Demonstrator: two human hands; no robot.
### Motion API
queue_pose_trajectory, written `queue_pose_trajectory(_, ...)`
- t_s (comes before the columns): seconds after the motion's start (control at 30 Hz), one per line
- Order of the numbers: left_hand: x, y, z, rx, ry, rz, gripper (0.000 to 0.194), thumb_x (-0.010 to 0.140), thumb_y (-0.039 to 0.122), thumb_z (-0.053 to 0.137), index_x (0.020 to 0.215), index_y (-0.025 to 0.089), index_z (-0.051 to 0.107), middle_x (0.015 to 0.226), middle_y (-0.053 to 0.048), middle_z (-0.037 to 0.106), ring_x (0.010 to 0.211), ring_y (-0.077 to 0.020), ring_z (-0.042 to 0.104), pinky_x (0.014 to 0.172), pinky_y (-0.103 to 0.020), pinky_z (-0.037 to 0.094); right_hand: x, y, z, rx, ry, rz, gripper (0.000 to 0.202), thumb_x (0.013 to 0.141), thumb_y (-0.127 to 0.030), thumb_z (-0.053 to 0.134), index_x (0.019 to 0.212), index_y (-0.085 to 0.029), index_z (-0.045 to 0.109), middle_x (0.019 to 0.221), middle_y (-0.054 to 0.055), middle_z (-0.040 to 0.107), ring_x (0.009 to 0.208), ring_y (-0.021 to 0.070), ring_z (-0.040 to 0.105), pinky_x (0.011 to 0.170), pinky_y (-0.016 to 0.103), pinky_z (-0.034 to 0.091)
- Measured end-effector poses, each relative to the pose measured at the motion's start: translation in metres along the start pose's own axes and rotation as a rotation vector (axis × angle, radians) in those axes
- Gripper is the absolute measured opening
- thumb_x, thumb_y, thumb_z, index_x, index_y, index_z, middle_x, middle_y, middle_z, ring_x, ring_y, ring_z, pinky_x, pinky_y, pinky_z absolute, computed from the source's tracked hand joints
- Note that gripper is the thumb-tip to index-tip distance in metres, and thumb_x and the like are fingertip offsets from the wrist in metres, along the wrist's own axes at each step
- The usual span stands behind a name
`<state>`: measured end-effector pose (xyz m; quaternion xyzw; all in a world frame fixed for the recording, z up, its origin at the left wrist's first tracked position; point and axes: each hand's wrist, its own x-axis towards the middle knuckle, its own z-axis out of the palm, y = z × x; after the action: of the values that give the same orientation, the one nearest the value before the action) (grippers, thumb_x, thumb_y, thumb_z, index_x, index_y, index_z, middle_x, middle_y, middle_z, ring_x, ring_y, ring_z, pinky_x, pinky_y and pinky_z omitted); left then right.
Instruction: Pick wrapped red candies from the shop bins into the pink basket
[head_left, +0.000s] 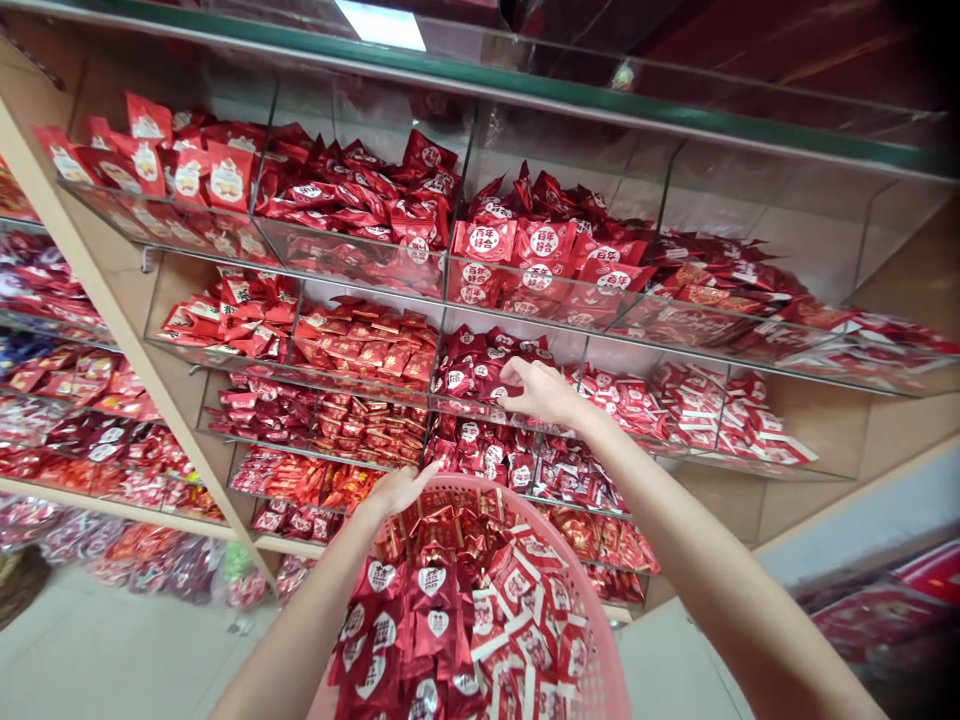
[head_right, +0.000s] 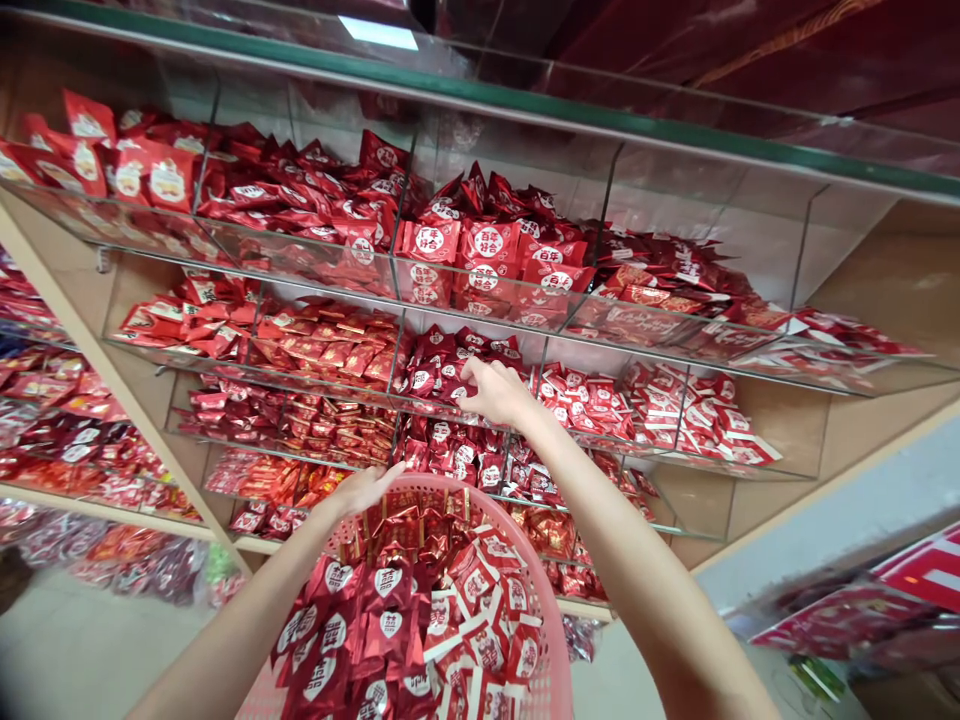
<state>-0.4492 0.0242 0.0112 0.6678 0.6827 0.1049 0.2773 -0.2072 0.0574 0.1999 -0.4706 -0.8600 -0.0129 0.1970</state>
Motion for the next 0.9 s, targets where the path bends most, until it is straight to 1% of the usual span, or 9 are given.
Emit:
queue_pose_trajectory(0.1, 0.001, -0.001, 0.0, -0.013, -0.002, 0.01, 0.089, 0.067, 0.079, 0.011, 0.099, 0.014, 0.063, 0.11, -0.017, 0.063, 0.101, -0.0301, 0.057, 0.083, -0.037, 0.041, -0.026, -0.022, -0.011, 0.024, 0.098, -0.051, 0.025, 0.073, -0.032, 0.056, 0.095, -0.02, 0.051, 0.088, 0.003, 0.06, 0.084, 0.0191, 0.05, 0.073, 0.031, 0.036)
queue_pose_trajectory(0.17, 0.001, -0.001, 0.001, -0.02, 0.003, 0.025, 0.088, 0.067, 0.079, 0.011, 0.097, 0.015, 0.063, 0.109, -0.016, 0.064, 0.1, -0.0296, 0.058, 0.082, -0.036, 0.042, -0.044, -0.043, -0.011, 0.066, 0.111, -0.094, 0.024, 0.075, -0.031, 0.055, 0.095, -0.02, 0.051, 0.086, 0.003, 0.059, 0.083, 0.019, 0.048, 0.074, 0.031, 0.034)
queue_pose_trajectory(0.2, 0.001, -0.001, 0.001, -0.019, 0.002, 0.024, 0.087, 0.067, 0.079, 0.011, 0.095, 0.016, 0.064, 0.106, -0.015, 0.065, 0.098, -0.0294, 0.059, 0.079, -0.035, 0.043, -0.053, -0.055, -0.007, 0.092, 0.093, -0.117, 0.022, 0.075, -0.03, 0.055, 0.094, -0.02, 0.051, 0.085, 0.003, 0.058, 0.082, 0.0187, 0.047, 0.074, 0.031, 0.034)
queue_pose_trajectory(0.3, 0.0, 0.0, 0.0, -0.003, -0.023, 0.018, 0.083, 0.068, 0.078, 0.014, 0.09, 0.017, 0.065, 0.097, -0.012, 0.068, 0.089, -0.0276, 0.062, 0.072, -0.033, 0.044, -0.076, -0.087, 0.015, 0.162, -0.055, -0.201, 0.018, 0.076, -0.027, 0.055, 0.092, -0.02, 0.051, 0.083, 0.001, 0.057, 0.081, 0.0175, 0.045, 0.074, 0.03, 0.033)
queue_pose_trajectory(0.4, -0.001, 0.0, -0.001, 0.009, -0.021, 0.037, 0.082, 0.068, 0.078, 0.013, 0.09, 0.018, 0.064, 0.097, -0.011, 0.069, 0.09, -0.0266, 0.062, 0.072, -0.031, 0.044, -0.094, -0.109, 0.047, 0.169, -0.255, -0.29, 0.02, 0.074, -0.027, 0.059, 0.09, -0.019, 0.051, 0.088, 0.002, 0.057, 0.085, 0.0178, 0.046, 0.077, 0.031, 0.034)
queue_pose_trajectory(0.5, -0.001, 0.0, 0.0, 0.035, 0.017, 0.049, 0.086, 0.068, 0.078, 0.01, 0.092, 0.017, 0.064, 0.1, -0.014, 0.067, 0.093, -0.0286, 0.061, 0.075, -0.034, 0.043, -0.106, -0.121, 0.076, 0.109, -0.386, -0.352, 0.025, 0.072, -0.032, 0.063, 0.089, -0.017, 0.052, 0.087, 0.003, 0.057, 0.086, 0.0192, 0.047, 0.078, 0.033, 0.036)
queue_pose_trajectory(0.63, 0.0, -0.001, 0.002, 0.047, 0.038, 0.065, 0.087, 0.068, 0.078, 0.007, 0.091, 0.017, 0.065, 0.101, -0.014, 0.067, 0.094, -0.0291, 0.06, 0.077, -0.036, 0.043, -0.115, -0.13, 0.103, 0.051, -0.459, -0.42, 0.03, 0.07, -0.035, 0.065, 0.087, -0.016, 0.052, 0.084, 0.004, 0.058, 0.086, 0.0205, 0.048, 0.079, 0.035, 0.039)
queue_pose_trajectory(0.73, -0.002, 0.0, 0.002, 0.054, 0.037, 0.07, 0.087, 0.068, 0.077, 0.005, 0.087, 0.017, 0.065, 0.098, -0.015, 0.068, 0.093, -0.0291, 0.06, 0.077, -0.036, 0.043, -0.117, -0.136, 0.112, 0.039, -0.485, -0.434, 0.035, 0.069, -0.036, 0.066, 0.092, -0.015, 0.052, 0.088, 0.006, 0.058, 0.09, 0.0219, 0.048, 0.082, 0.037, 0.04)
queue_pose_trajectory(0.9, -0.003, 0.002, 0.0, 0.059, 0.029, 0.044, 0.085, 0.068, 0.077, 0.006, 0.086, 0.018, 0.064, 0.096, -0.014, 0.068, 0.09, -0.028, 0.062, 0.074, -0.035, 0.044, -0.115, -0.145, 0.113, 0.002, -0.54, -0.427, 0.04, 0.068, -0.031, 0.068, 0.099, -0.012, 0.051, 0.094, 0.009, 0.059, 0.093, 0.0225, 0.049, 0.087, 0.04, 0.04)
